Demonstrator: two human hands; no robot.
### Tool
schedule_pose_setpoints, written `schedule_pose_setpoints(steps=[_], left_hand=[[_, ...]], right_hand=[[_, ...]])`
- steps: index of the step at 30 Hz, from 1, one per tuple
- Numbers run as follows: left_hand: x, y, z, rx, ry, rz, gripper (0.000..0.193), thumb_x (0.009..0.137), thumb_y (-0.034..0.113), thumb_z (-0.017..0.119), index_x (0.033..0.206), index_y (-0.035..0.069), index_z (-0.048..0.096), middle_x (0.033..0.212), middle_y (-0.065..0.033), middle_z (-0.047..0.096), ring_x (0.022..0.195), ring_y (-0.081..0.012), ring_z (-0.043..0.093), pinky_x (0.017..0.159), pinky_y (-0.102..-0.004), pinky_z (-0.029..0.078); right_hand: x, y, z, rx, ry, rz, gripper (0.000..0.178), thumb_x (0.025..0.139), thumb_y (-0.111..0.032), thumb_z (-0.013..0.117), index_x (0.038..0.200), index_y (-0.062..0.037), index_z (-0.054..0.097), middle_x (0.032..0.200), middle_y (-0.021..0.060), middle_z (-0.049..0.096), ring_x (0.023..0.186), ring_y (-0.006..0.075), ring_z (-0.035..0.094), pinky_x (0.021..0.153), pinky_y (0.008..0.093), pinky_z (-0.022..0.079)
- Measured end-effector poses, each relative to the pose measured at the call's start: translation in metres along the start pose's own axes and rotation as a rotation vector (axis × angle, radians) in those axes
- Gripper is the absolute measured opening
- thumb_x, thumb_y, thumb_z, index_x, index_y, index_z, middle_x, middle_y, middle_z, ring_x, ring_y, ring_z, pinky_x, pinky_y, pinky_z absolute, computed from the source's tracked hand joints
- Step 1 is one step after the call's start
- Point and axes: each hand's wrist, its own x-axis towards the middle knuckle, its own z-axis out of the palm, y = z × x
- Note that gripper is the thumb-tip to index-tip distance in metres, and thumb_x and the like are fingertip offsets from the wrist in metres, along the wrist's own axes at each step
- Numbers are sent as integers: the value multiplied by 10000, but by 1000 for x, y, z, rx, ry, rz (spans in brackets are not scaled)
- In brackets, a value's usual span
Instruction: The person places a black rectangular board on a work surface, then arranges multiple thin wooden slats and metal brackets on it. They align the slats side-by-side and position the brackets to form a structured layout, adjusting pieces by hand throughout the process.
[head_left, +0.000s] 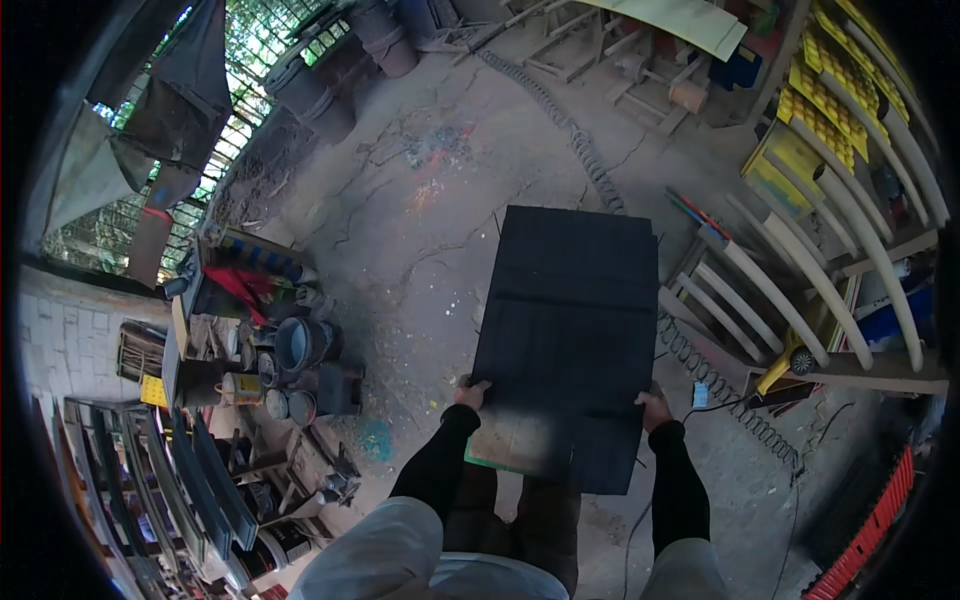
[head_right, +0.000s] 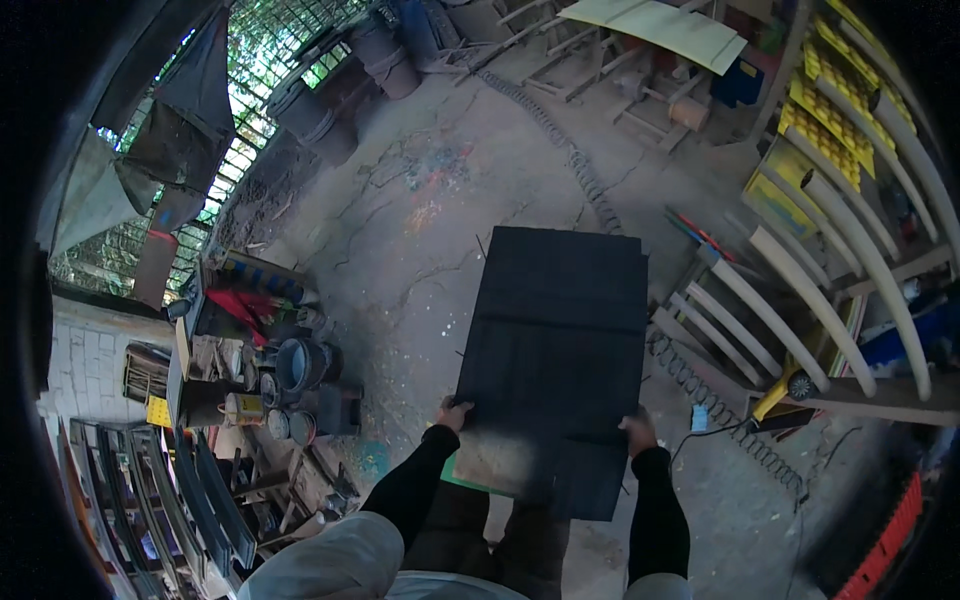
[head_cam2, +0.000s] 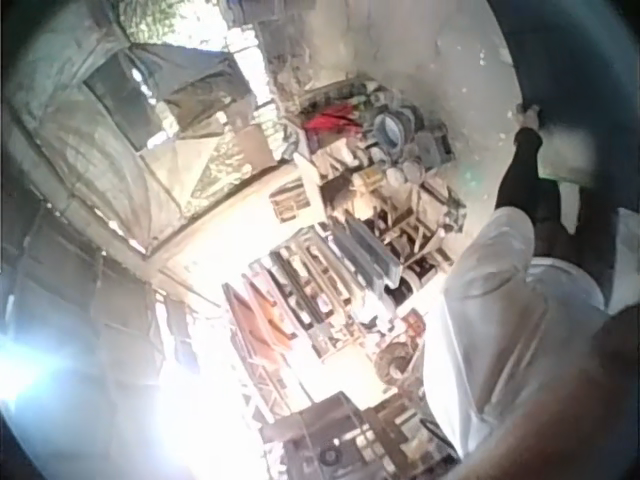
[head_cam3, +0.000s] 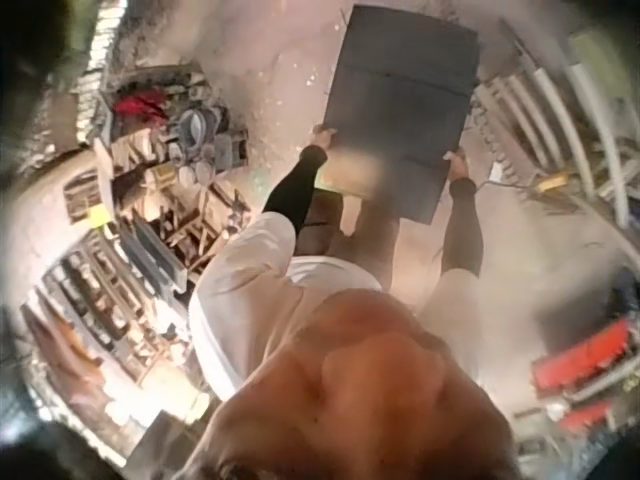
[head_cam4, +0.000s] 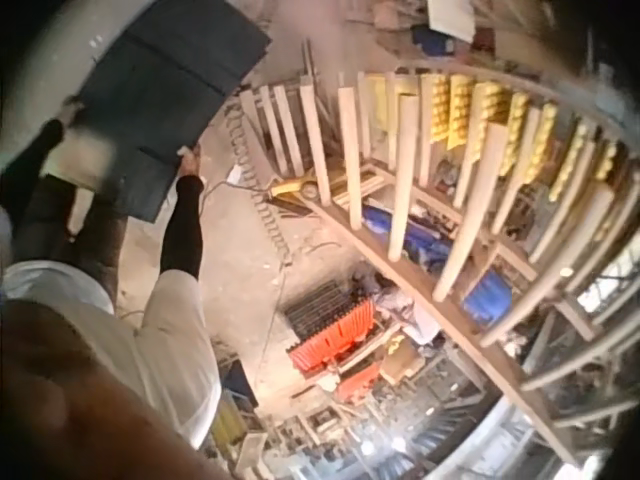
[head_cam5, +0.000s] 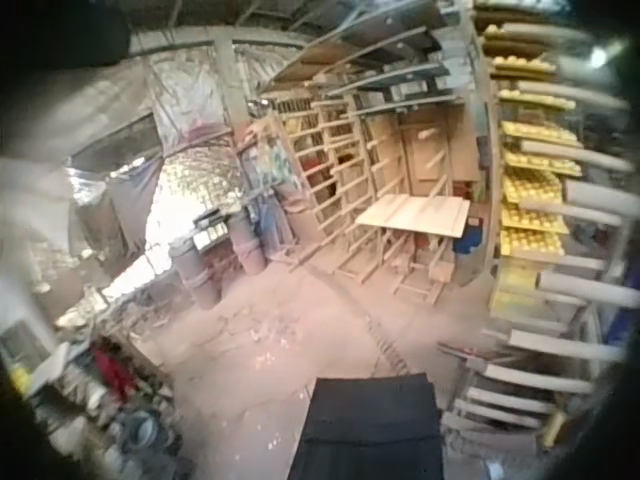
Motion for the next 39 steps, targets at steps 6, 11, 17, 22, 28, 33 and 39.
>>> schedule_pose_setpoints(steps=[6, 11, 17, 22, 28, 33, 39], left_hand=[[-24, 46, -50, 26, -16, 26, 435, 776, 168, 762, 1124, -34, 599, 987, -103, 682, 863, -197, 629, 779, -339, 506], [-8, 60, -118, -40, 32, 100, 456, 784, 165, 751, 1143, -60, 584, 996, -113, 677, 890, -206, 634, 783, -360, 513], [36, 132, -230, -185, -24, 144, 481, 758, 183, 757, 1135, -73, 604, 1005, -172, 694, 903, -264, 666, 816, -380, 522], [82, 207, -353, -176, -73, 89, 442, 758, 108, 711, 1142, -87, 610, 1015, -173, 699, 915, -267, 671, 803, -382, 520], [89, 298, -480, -486, -64, 219, 263, 764, 16, 637, 1007, -84, 650, 853, -91, 662, 714, -195, 623, 632, -372, 502], [121, 360, -536, -541, 33, 237, 336, 766, 13, 640, 1082, -96, 615, 911, -107, 663, 783, -193, 623, 709, -345, 500], [210, 429, -563, -651, 88, 262, 387, 758, 62, 671, 1104, -103, 622, 952, -129, 694, 833, -209, 647, 771, -333, 506]], right_hand=[[-40, -18, 42, -122, 8, -6, 614, 667, -22, 571, 1277, 24, 514, 1155, 106, 589, 1067, 268, 537, 957, 359, 425], [-95, -57, 141, -266, -5, -89, 579, 707, -31, 583, 1274, 48, 498, 1178, 110, 580, 1078, 260, 537, 947, 364, 432], [-94, -54, 256, 44, -67, -20, 518, 716, -5, 604, 1224, 51, 515, 1152, 111, 582, 1077, 262, 564, 978, 368, 435], [-133, -95, 440, -9, -165, -26, 536, 748, -74, 592, 1269, 36, 530, 1249, 119, 597, 1159, 261, 556, 1054, 393, 395], [-79, -104, 555, -69, -204, -59, 415, 752, -55, 590, 1157, 36, 588, 1195, 96, 619, 1118, 225, 561, 1024, 369, 398], [-33, -138, 647, -74, -312, -71, 420, 767, -94, 585, 1167, 35, 585, 1216, 102, 622, 1124, 233, 565, 1022, 361, 395], [53, -189, 737, -71, -432, -108, 470, 780, -131, 580, 1219, 34, 563, 1284, 121, 602, 1192, 262, 547, 1060, 381, 373]])
